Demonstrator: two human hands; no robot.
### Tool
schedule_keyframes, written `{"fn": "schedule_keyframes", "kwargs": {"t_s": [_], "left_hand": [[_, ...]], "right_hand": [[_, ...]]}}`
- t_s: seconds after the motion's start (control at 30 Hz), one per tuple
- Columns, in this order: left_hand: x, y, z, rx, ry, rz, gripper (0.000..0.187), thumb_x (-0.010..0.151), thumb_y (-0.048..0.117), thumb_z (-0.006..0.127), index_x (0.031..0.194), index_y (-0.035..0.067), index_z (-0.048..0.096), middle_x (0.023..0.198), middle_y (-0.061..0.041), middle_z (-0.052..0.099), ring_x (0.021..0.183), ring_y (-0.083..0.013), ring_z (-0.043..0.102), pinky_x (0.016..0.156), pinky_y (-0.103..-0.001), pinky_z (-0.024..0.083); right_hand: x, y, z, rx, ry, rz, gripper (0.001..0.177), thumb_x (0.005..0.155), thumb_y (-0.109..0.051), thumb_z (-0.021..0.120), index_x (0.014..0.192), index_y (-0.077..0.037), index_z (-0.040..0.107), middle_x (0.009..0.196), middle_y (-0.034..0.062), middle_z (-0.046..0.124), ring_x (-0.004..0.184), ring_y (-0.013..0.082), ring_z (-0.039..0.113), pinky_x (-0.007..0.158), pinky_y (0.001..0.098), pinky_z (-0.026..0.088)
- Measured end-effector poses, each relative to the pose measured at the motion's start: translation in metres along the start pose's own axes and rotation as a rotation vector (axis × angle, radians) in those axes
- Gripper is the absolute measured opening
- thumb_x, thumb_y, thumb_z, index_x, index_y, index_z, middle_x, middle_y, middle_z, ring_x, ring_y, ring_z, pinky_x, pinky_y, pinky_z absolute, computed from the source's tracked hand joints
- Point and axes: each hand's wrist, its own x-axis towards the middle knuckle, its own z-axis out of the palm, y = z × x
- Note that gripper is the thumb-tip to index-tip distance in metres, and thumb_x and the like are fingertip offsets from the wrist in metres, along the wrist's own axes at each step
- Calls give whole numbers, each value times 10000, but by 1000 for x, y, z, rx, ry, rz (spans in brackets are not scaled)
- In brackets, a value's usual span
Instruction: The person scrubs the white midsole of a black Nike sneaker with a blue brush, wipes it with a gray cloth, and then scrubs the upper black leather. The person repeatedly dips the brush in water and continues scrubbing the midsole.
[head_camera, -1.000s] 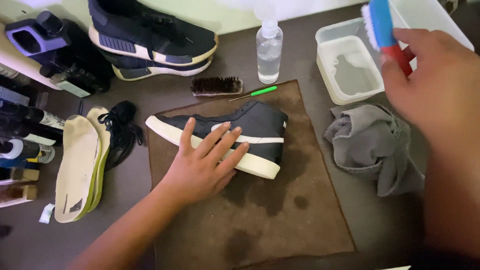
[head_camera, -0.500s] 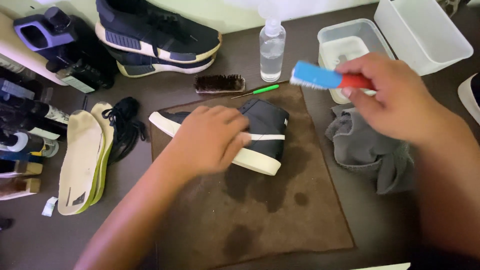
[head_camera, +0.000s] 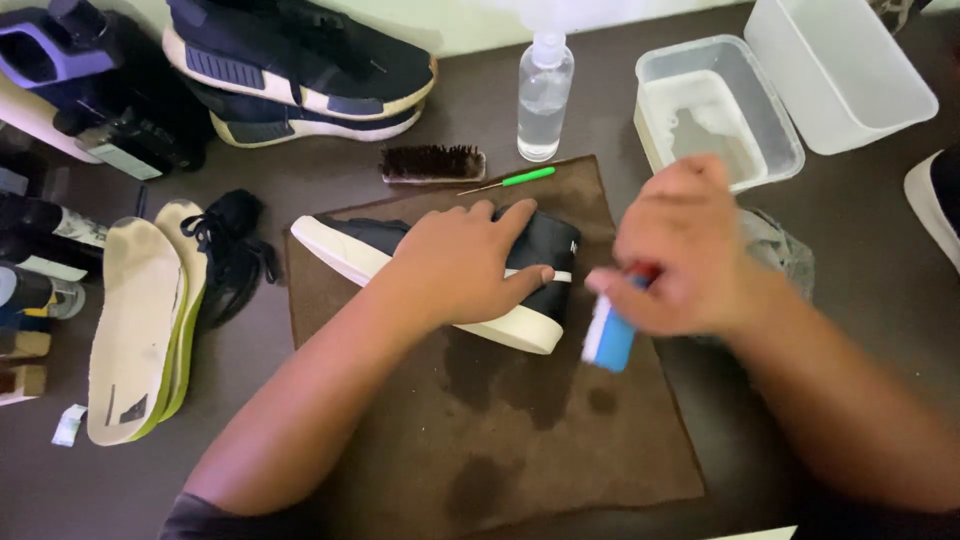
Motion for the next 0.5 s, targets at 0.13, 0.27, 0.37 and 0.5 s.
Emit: {"fn": "schedule_keyframes", "kwargs": {"t_s": [0.13,0.27,0.37,0.5], "left_hand": [[1,2,-6,-39,-53,-41,729,945,654,416,1526,216,383,1285,-225,578,1110,-451,598,853,-565,491],[6,-3,3,-28,-24,-15,709,953,621,391,1550,238,388,1242,-241,580,1037,-439,633,829,-543,495],[8,-6,5,-43,-34,-9,670,965,513,293,1568,230,362,1254,-253,577,1024,-471,641,822,-552,495],[9,-7,5,-51,-48,-13,661,966,509,326,1579,262,349,1308,-258,549,1065,-470,628,871,-559,489]], "right_hand": [[15,-18,14,-21,61,-358,367,938,-344,596,635,-180,469,671,-43,545,787,215,526,905,479,368],[33,-17,20,-12,-27,-643,301,964,-219,545,691,-150,438,679,-8,461,787,220,444,839,422,431],[60,-10,22,-19,-59,-749,355,1027,-237,376,686,-147,413,659,16,379,769,243,379,734,389,362],[51,-14,39,44,-37,-782,364,1021,-223,420,658,-196,401,643,-5,325,694,225,341,706,396,338]]}}
